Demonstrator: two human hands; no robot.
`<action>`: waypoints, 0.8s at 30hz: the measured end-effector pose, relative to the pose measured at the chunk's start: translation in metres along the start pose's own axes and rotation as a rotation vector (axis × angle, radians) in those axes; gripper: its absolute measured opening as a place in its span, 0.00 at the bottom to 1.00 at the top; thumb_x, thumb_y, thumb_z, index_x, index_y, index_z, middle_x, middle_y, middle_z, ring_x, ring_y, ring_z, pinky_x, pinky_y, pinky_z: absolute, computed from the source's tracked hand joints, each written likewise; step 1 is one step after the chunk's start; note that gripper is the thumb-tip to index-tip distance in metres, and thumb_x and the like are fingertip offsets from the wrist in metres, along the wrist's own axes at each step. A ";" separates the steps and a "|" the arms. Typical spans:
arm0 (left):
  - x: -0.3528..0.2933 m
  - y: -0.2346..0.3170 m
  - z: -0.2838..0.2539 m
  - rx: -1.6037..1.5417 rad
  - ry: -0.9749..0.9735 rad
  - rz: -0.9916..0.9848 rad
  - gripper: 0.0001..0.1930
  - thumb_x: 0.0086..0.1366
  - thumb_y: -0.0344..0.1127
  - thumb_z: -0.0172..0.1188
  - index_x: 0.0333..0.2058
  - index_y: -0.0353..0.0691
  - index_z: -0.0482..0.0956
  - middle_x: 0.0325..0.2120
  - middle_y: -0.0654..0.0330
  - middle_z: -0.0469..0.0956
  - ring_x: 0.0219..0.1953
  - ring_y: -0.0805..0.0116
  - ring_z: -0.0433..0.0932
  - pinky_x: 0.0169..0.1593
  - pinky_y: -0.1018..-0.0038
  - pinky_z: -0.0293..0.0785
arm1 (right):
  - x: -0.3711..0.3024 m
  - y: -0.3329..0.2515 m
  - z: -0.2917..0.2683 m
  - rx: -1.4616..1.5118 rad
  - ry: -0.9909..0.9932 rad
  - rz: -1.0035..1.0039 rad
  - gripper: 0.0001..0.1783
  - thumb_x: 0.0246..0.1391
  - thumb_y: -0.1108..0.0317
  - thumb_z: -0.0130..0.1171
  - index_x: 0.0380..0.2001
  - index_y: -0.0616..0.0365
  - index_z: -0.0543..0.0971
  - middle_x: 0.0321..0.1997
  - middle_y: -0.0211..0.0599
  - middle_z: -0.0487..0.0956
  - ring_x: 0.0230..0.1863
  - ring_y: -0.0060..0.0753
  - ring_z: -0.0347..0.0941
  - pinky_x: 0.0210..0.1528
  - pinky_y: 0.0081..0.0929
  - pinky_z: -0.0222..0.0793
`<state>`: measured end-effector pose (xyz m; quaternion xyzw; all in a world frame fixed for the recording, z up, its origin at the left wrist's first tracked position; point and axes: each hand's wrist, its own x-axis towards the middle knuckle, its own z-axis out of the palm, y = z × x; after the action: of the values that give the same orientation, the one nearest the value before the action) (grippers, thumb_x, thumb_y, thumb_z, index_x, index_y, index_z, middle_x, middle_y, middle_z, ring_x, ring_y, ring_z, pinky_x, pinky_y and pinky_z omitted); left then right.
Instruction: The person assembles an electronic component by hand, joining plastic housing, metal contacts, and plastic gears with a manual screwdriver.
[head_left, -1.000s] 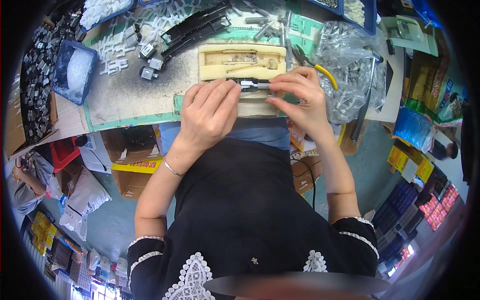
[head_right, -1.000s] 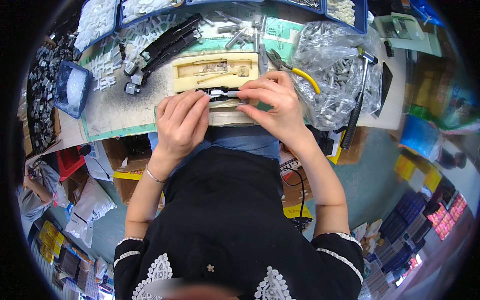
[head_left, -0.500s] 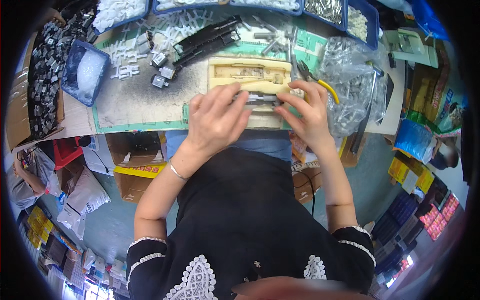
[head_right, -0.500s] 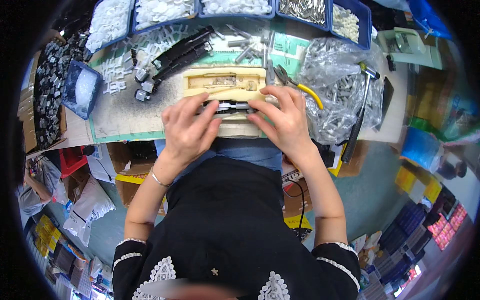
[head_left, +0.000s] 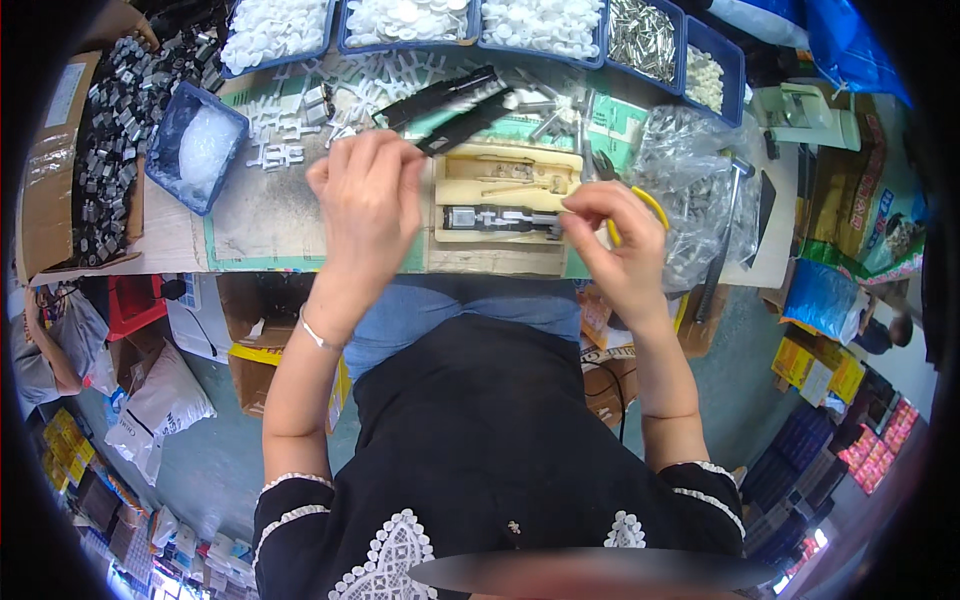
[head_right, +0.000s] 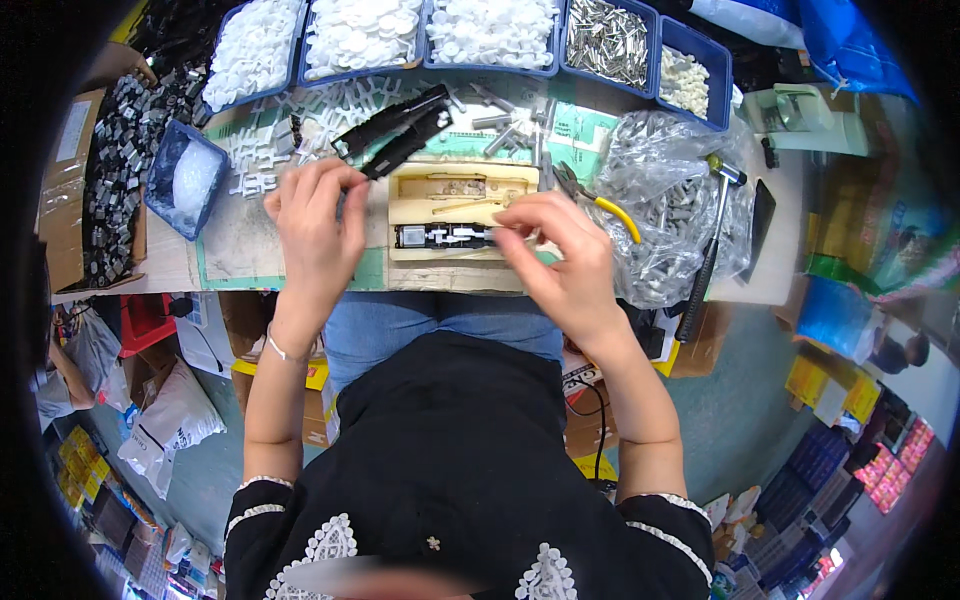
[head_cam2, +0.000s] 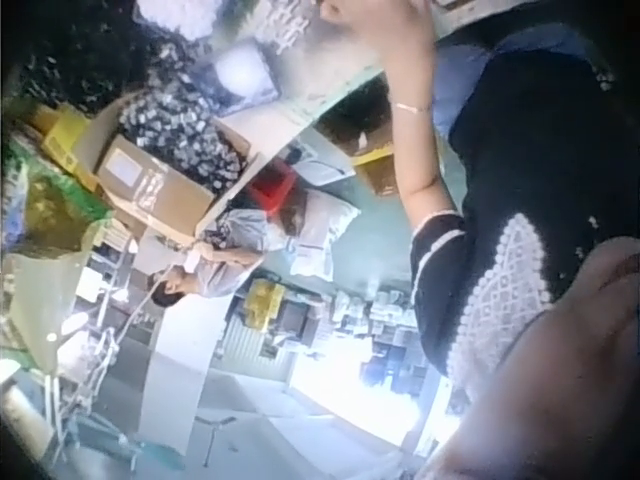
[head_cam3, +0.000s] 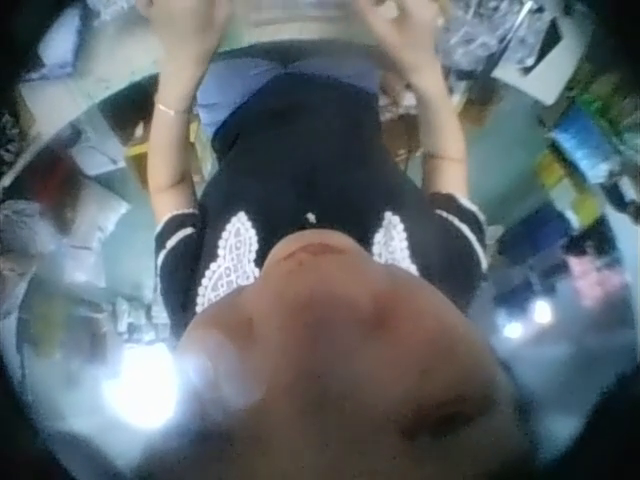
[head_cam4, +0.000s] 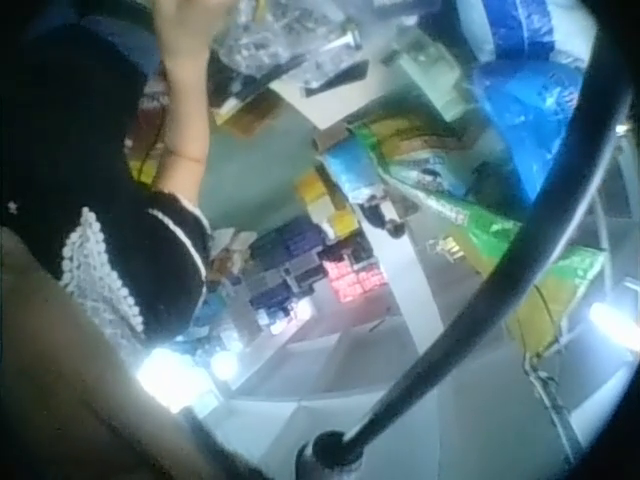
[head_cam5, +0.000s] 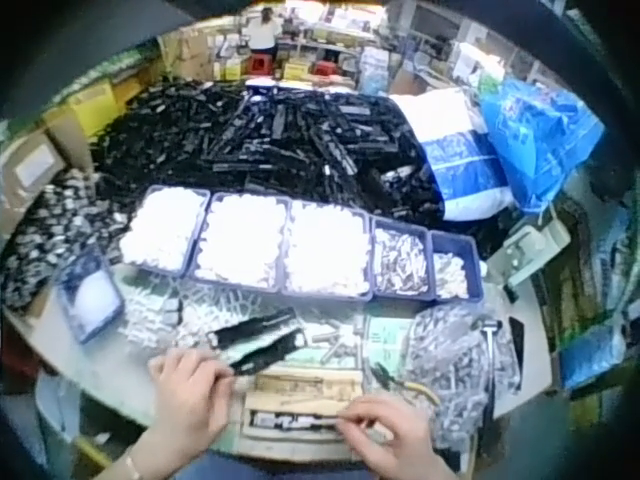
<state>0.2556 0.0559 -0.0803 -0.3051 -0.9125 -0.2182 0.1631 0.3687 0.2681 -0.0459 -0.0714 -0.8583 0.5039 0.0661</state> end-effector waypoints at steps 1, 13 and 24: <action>0.000 0.011 -0.008 -0.159 -0.017 0.015 0.08 0.50 0.28 0.62 0.30 0.45 0.75 0.33 0.65 0.73 0.40 0.67 0.70 0.44 0.70 0.56 | 0.002 -0.006 0.005 0.106 -0.036 0.028 0.16 0.45 0.72 0.65 0.39 0.63 0.77 0.41 0.39 0.77 0.38 0.25 0.73 0.37 0.21 0.68; -0.039 0.043 -0.018 -0.530 -0.138 0.391 0.17 0.50 0.30 0.64 0.40 0.36 0.78 0.38 0.58 0.78 0.36 0.63 0.77 0.43 0.67 0.69 | -0.016 -0.033 0.000 -0.232 -0.465 -0.008 0.18 0.46 0.70 0.61 0.43 0.60 0.74 0.33 0.44 0.73 0.38 0.49 0.72 0.36 0.39 0.68; -0.023 0.028 -0.004 -0.490 -0.117 0.264 0.15 0.47 0.26 0.64 0.36 0.39 0.79 0.34 0.63 0.78 0.35 0.65 0.76 0.44 0.68 0.65 | -0.005 0.047 -0.095 -0.613 0.445 -0.005 0.23 0.49 0.61 0.63 0.47 0.60 0.75 0.43 0.40 0.77 0.45 0.42 0.72 0.54 0.36 0.63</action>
<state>0.2914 0.0626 -0.0785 -0.4638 -0.7927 -0.3913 0.0583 0.3933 0.3707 -0.0412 -0.1935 -0.9341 0.1957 0.2276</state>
